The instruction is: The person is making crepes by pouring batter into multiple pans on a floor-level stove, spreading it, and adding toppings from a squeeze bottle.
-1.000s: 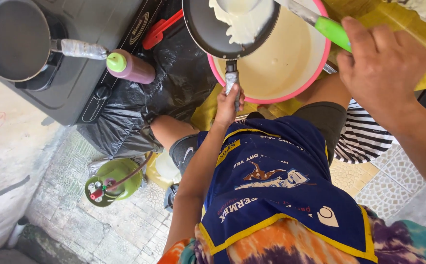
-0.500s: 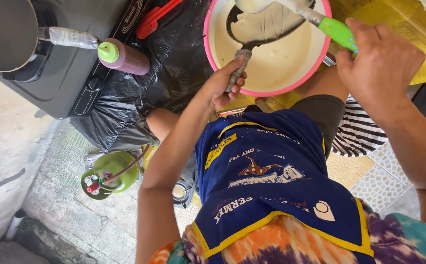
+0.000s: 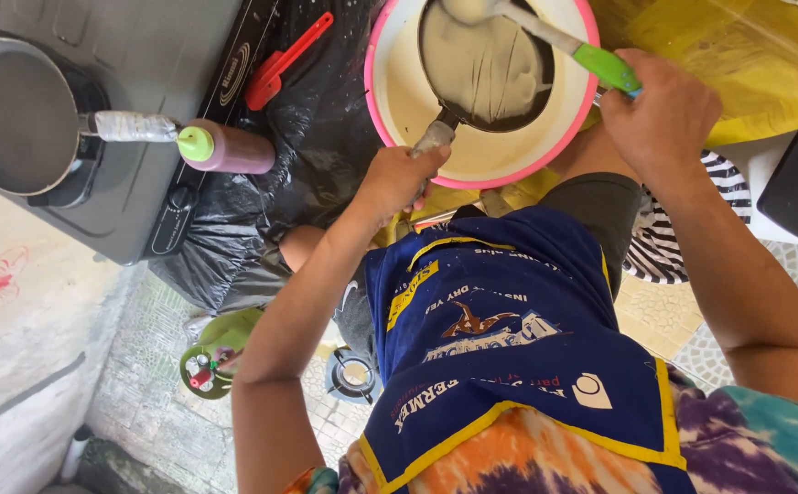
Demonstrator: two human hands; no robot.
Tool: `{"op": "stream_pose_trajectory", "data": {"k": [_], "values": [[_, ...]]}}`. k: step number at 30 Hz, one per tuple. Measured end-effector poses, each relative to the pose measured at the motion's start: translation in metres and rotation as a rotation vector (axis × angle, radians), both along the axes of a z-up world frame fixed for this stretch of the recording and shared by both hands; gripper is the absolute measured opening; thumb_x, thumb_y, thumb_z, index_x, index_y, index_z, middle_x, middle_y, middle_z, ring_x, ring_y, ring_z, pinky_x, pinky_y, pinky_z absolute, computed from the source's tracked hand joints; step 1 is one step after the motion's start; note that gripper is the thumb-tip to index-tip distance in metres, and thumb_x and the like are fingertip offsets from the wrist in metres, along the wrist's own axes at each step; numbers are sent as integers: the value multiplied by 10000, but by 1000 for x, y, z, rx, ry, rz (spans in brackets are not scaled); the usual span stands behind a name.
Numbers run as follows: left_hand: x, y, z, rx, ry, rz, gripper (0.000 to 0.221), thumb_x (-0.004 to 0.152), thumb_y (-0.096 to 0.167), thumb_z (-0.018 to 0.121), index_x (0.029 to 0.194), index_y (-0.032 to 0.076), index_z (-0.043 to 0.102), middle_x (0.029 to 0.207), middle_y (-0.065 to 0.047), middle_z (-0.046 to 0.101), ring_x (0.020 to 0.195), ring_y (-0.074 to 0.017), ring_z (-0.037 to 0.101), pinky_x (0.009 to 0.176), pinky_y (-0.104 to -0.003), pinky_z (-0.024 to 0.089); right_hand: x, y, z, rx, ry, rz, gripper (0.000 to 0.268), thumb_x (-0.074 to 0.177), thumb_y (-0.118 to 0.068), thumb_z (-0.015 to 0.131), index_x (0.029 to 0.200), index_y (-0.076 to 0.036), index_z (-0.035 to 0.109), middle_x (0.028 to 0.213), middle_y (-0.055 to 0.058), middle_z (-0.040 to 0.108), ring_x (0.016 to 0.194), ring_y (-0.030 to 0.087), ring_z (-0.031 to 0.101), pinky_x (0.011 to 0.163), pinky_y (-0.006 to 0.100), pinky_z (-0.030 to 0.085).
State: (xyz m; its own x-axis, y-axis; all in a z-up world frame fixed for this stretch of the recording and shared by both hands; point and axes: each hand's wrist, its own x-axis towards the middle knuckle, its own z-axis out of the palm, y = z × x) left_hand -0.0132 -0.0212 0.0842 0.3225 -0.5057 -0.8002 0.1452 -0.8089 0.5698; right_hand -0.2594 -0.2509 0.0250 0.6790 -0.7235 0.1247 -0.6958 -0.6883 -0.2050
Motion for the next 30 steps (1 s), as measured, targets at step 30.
{"op": "stream_pose_trajectory", "data": {"k": [30], "values": [[29, 64, -93, -198, -814, -132, 545, 928, 528, 699, 753, 51, 503, 627, -160, 581, 562, -368, 530, 553, -505, 383, -56, -39, -47, 102, 80, -103, 520, 911, -328, 680, 1395, -191, 812, 975, 88, 797, 871, 369, 727, 781, 494, 515]]}}
